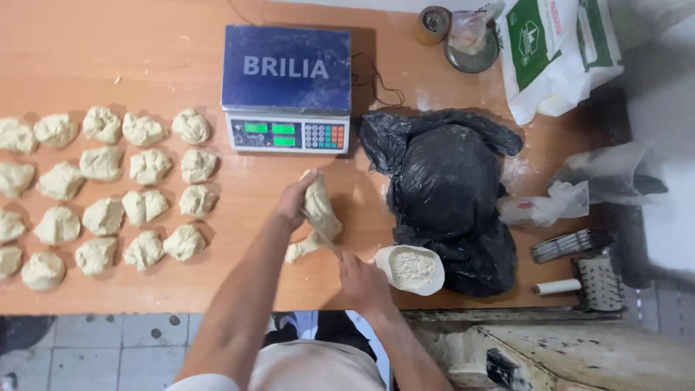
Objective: Cutting portions of dough with a knife and weighing them on a digital scale before shaping them into balls.
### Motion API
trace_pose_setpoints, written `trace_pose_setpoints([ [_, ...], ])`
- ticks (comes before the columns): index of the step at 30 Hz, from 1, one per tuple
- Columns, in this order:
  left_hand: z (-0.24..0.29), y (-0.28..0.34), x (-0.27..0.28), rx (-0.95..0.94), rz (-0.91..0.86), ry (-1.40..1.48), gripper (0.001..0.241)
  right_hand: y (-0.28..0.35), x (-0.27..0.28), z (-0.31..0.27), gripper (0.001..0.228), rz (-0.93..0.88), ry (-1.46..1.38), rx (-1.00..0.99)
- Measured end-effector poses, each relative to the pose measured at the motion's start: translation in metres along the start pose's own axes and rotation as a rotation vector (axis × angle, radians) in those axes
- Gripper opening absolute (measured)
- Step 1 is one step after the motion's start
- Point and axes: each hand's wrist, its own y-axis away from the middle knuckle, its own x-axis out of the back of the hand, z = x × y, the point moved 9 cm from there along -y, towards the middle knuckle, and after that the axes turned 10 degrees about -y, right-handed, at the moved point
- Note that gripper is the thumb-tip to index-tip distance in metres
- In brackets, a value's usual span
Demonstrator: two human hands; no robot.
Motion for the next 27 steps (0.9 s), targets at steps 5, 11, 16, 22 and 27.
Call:
trace_pose_setpoints([
  [5,0.064,0.138,-0.012,-0.382,0.061,-0.402,0.057,0.079,0.008,0.037,0.039,0.430,-0.314,0.025],
  [11,0.077,0.221,0.025,-0.590,0.098,-0.542,0.038,0.108,-0.062,0.115,0.038,0.320,-0.621,-0.200],
  [16,0.122,0.317,0.045,-0.730,0.366,-0.899,0.033,0.149,-0.060,0.094,0.035,0.339,-0.737,-0.304],
  [22,0.187,0.449,0.015,-1.036,0.328,-0.536,0.057,0.153,-0.072,0.091,0.030,0.321,-0.810,-0.316],
  [27,0.197,0.427,-0.008,-0.794,0.496,-1.043,0.030,0.146,-0.067,0.087,0.024,0.409,-0.934,-0.307],
])
